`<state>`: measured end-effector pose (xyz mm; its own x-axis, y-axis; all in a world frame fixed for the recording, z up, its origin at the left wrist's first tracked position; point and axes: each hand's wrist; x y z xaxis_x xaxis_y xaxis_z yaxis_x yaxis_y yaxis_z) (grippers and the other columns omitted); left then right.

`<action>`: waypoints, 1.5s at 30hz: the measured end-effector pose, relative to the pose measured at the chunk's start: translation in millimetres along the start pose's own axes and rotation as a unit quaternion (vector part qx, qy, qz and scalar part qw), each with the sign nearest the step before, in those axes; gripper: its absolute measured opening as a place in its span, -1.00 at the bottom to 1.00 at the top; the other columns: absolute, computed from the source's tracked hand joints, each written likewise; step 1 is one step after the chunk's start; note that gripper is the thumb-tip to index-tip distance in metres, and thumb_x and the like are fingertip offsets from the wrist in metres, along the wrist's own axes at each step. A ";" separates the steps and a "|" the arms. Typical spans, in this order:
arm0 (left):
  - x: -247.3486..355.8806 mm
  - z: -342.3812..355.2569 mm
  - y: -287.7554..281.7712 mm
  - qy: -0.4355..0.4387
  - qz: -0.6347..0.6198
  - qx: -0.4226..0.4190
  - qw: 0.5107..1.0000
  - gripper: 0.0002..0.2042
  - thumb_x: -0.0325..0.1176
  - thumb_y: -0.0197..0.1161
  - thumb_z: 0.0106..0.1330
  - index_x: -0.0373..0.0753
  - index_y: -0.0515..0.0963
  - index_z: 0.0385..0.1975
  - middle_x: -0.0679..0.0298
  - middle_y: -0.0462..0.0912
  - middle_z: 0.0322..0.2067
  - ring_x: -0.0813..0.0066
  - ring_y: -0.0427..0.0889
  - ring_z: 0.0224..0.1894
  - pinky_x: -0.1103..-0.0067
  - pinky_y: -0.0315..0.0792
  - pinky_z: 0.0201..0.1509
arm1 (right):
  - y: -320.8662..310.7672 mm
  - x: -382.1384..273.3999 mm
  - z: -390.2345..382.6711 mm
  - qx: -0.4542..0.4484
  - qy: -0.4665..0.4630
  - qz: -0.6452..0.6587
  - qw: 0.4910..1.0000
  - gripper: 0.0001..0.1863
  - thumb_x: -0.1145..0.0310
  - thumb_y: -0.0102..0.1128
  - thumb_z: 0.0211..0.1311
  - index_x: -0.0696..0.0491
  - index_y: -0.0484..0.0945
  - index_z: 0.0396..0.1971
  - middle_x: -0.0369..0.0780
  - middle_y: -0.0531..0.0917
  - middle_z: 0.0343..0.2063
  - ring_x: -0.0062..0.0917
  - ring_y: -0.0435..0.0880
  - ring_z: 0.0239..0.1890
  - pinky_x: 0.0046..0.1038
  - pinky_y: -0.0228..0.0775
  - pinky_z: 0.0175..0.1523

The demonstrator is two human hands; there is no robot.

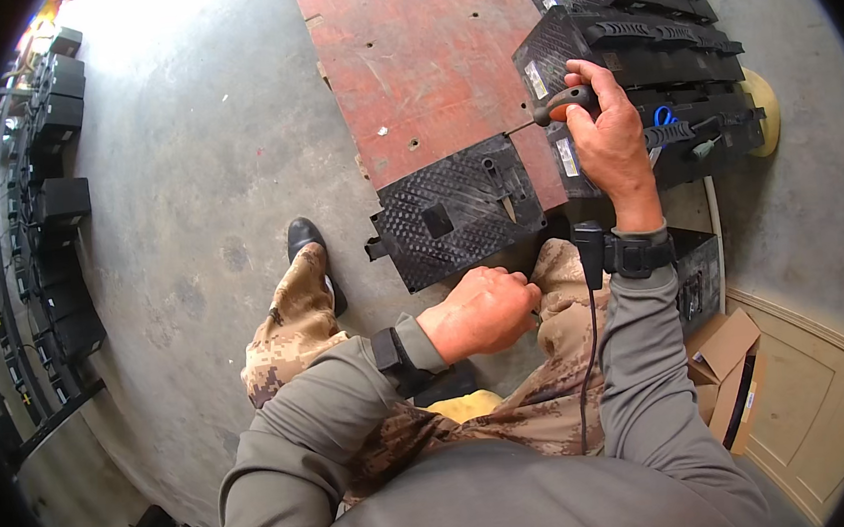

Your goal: Using a screwdriver to remove or install a cover on a portable electronic battery unit.

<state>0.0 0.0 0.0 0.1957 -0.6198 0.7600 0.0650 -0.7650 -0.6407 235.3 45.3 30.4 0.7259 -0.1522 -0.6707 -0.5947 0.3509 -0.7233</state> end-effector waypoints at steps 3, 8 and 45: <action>-0.4 0.1 1.4 0.005 -0.007 0.008 1.000 -0.73 -0.22 0.40 0.06 -0.28 0.56 -0.39 0.11 0.60 -0.40 0.08 0.64 -0.27 0.31 0.53 -0.19 | -2.0 -2.2 -0.9 0.016 -0.002 0.006 1.000 -0.55 0.64 0.02 0.21 0.15 0.43 0.14 -0.12 0.59 -0.03 -0.46 0.73 -0.18 -0.47 0.57 -0.07; 2.4 -0.3 -0.2 0.007 -0.003 0.005 1.000 -0.73 -0.22 0.39 0.06 -0.28 0.57 -0.40 0.11 0.60 -0.40 0.07 0.65 -0.28 0.30 0.53 -0.20 | -8.3 -2.5 -2.4 0.013 -0.004 -0.002 1.000 -0.55 0.64 0.01 0.22 0.15 0.42 0.14 -0.14 0.60 -0.04 -0.47 0.73 -0.18 -0.48 0.57 -0.07; 85.2 -139.9 54.6 -0.055 -0.624 0.292 0.723 -0.63 -0.55 0.18 0.34 -0.34 0.44 0.16 0.13 0.60 0.03 0.34 0.67 -0.06 0.48 0.61 -0.08 | -121.2 -47.2 -276.4 0.073 0.098 0.591 0.797 -0.62 0.59 0.13 0.28 0.17 0.41 0.11 -0.08 0.59 0.02 -0.38 0.65 0.00 -0.33 0.54 0.14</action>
<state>-116.7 -119.0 45.0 -0.2974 0.5315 0.7931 0.6542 -0.4916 0.5748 177.7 -245.4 104.3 -0.3890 0.2285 -0.8925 -0.7660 0.4579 0.4511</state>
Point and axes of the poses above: each hand's wrist, its own z-axis towards the middle knuckle, its own y-axis out of the palm, x = y × z
